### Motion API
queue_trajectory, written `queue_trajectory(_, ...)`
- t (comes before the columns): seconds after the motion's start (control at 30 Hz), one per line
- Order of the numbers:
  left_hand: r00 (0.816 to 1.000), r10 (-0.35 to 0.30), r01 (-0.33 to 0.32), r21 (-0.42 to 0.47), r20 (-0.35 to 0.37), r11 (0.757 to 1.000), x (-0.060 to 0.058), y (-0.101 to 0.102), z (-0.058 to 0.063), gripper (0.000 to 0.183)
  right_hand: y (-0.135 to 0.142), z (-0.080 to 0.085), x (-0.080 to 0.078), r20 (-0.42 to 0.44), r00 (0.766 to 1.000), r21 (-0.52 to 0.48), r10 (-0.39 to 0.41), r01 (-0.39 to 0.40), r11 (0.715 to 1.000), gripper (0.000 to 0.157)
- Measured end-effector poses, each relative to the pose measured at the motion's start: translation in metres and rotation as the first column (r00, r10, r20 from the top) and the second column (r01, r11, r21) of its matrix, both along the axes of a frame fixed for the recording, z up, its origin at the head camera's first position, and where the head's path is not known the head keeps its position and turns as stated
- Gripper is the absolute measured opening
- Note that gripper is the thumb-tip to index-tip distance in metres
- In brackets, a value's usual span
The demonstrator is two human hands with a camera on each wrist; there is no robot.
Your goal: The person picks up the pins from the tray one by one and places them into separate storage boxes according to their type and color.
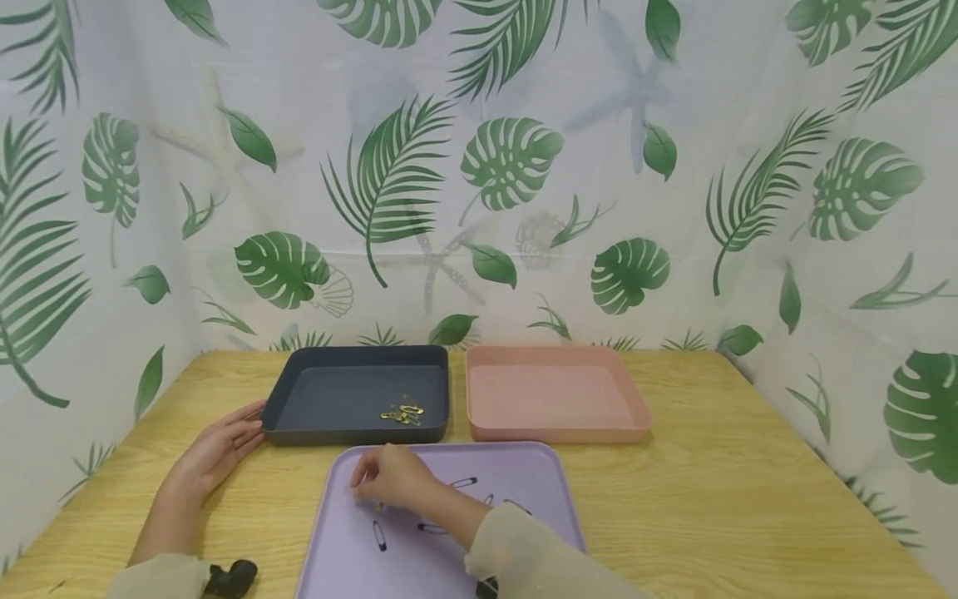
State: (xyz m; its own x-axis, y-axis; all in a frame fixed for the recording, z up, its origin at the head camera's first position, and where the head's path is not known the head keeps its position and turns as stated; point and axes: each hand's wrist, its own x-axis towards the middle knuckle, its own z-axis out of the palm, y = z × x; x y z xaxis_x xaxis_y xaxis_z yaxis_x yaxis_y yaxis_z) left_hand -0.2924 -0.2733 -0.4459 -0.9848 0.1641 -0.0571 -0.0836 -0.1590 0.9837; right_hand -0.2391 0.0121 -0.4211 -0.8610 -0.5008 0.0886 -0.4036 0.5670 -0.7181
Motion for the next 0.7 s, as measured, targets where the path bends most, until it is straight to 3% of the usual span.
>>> queue_trajectory(0.27, 1.0, 0.004, -0.004, 0.009, 0.005, 1.0, 0.0016, -0.0001, 0.0019, 0.057, 0.0013, -0.002, -0.0018, 0.02, 0.999, 0.023, -0.043, 0.043, 0.999, 0.014)
queue_trajectory(0.53, 1.0, -0.001, 0.001, 0.007, 0.007, 1.0, 0.0023, 0.0001, 0.0022, 0.058, -0.0001, -0.007, -0.0029, -0.024, 1.0, 0.028, -0.012, 0.013, 1.0, 0.014)
queue_trajectory(0.7, 1.0, 0.002, -0.002, 0.015, 0.013, 1.0, 0.0019, -0.0003, 0.0016, 0.056, -0.0007, -0.0076, -0.0025, -0.024, 0.999, 0.066, -0.049, 0.05, 0.997, 0.015)
